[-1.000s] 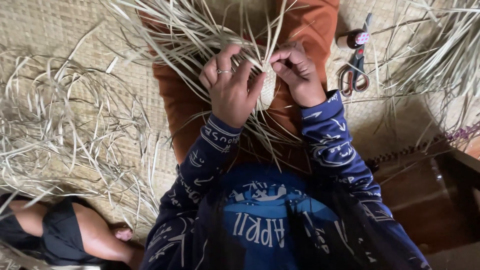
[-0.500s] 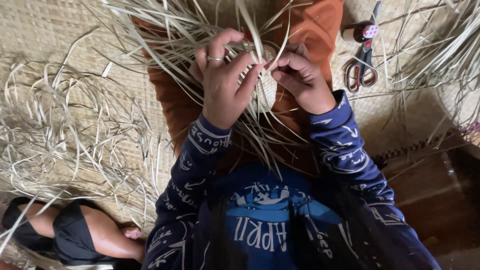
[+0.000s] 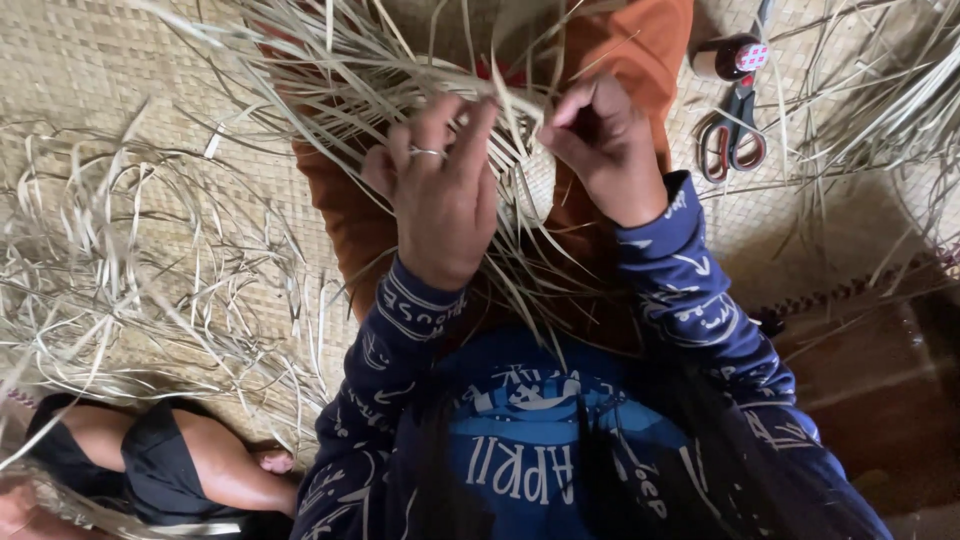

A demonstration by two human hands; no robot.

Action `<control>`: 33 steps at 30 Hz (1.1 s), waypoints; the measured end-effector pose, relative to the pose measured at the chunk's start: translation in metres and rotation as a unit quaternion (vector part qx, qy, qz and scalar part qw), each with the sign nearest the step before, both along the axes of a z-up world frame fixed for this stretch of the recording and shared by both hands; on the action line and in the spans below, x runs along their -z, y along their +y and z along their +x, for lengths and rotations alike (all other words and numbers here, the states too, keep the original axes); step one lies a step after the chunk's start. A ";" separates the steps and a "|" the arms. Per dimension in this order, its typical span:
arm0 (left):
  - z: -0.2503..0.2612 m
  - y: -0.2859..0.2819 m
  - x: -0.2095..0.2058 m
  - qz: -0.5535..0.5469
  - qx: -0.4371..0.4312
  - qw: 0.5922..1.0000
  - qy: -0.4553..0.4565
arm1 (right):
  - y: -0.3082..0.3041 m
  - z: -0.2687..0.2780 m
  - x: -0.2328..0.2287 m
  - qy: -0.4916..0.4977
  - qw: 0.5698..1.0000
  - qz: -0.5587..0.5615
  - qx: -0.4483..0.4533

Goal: Weaving thin strips of material together to create a basket or similar craft item.

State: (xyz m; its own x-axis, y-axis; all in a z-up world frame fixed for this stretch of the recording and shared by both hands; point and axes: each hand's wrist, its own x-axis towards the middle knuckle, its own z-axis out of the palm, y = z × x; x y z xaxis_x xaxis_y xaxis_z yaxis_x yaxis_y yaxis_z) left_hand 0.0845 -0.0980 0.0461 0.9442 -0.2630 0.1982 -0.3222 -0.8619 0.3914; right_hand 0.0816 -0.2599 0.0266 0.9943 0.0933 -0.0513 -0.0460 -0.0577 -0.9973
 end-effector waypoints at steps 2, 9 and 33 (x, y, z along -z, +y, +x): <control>-0.003 0.001 0.002 0.005 0.009 1.000 -0.016 | 0.000 -0.001 -0.008 0.013 1.000 0.002 -0.025; -0.002 -0.007 -0.008 0.001 0.048 0.998 0.028 | -0.011 0.000 -0.008 0.034 0.996 0.072 -0.041; 0.022 -0.004 -0.005 -0.320 0.084 0.943 0.040 | -0.007 -0.007 -0.031 0.005 0.998 -0.030 -0.057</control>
